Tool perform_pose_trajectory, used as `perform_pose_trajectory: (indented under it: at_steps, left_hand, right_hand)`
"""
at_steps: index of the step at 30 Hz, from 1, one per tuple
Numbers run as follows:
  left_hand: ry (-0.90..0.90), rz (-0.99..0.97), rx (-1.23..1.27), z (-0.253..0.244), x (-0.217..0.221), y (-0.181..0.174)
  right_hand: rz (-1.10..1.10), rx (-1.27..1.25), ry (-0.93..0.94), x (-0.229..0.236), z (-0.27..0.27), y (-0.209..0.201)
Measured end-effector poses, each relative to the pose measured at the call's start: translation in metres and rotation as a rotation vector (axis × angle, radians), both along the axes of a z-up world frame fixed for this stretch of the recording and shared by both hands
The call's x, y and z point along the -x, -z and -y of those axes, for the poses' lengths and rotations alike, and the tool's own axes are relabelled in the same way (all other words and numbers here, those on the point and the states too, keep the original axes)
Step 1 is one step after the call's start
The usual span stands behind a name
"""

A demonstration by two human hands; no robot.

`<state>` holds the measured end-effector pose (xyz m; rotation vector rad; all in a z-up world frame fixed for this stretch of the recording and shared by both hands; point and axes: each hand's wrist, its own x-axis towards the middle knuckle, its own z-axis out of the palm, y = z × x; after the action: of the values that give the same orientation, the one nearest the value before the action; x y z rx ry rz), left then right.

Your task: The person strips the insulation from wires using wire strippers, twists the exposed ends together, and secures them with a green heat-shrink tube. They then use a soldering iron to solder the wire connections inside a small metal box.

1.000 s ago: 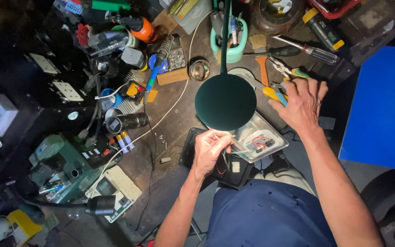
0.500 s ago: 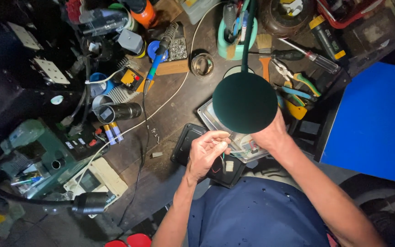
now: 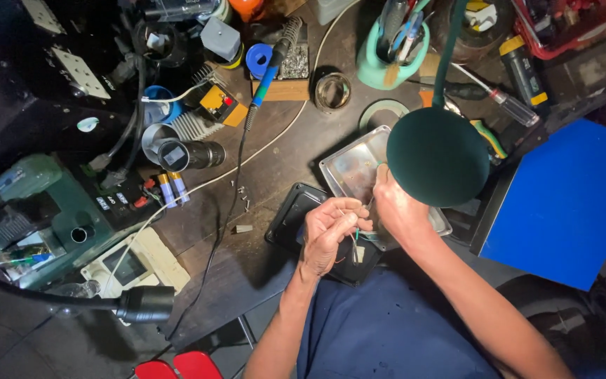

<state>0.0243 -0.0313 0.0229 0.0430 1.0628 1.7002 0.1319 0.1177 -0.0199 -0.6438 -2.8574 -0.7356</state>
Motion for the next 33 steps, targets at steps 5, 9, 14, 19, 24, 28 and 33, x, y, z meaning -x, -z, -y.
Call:
perform_pose_trajectory:
  at_steps: [5, 9, 14, 19, 24, 28, 33]
  left_hand:
    - [0.001, -0.011, 0.008, 0.003, 0.004, 0.003]
    - [0.006, -0.019, 0.004, 0.006, 0.003, 0.007]
    - [0.025, -0.041, 0.004, 0.005, 0.003, -0.005]
    - [0.030, -0.037, -0.006, 0.006, 0.001, -0.005]
    - [0.040, -0.071, -0.004, 0.006, 0.001, -0.003]
    - [0.040, -0.086, -0.032, 0.002, -0.002, -0.003]
    - [0.117, -0.195, -0.035, 0.002, -0.002, -0.010]
  right_hand:
    - [0.011, 0.026, 0.037, 0.007, 0.004, 0.028]
    - [0.040, 0.020, 0.029, 0.002, 0.002, 0.042]
    - [0.027, 0.089, -0.080, -0.005, -0.004, 0.040]
    - [0.009, 0.130, -0.066, -0.007, -0.001, 0.028]
    - [-0.341, 0.755, 0.033, -0.006, 0.006, -0.054]
    - [-0.832, 1.669, 0.258, -0.029, 0.025, -0.067]
    - [-0.936, 1.894, 0.455, -0.046, 0.040, -0.065]
